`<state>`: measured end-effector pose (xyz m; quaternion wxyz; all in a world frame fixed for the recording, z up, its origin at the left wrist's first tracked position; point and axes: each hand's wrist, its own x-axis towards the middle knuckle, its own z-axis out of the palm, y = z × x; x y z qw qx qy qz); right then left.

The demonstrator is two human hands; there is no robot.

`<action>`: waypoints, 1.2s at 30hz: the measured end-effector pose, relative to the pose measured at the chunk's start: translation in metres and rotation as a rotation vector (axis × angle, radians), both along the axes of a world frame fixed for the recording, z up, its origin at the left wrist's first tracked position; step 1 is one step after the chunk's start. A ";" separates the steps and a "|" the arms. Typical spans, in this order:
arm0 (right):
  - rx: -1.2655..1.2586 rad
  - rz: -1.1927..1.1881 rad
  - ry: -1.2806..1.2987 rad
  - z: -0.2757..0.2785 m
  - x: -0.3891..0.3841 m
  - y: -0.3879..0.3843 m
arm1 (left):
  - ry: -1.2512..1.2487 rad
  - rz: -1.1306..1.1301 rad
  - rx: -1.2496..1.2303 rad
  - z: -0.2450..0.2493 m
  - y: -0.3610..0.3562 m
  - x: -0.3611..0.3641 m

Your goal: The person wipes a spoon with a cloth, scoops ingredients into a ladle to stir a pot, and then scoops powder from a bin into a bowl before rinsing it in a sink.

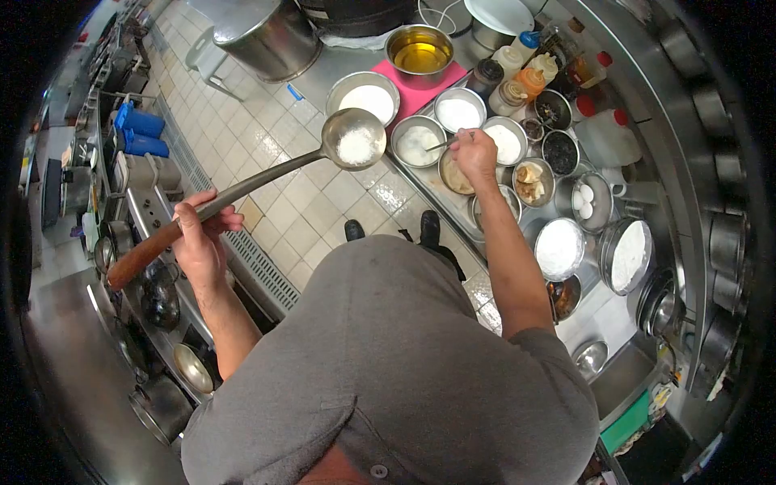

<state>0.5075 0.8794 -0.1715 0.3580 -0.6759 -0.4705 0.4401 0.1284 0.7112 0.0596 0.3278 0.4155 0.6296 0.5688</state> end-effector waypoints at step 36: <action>0.010 -0.134 0.039 -0.003 0.004 0.008 | -0.025 0.001 0.020 -0.002 -0.004 -0.008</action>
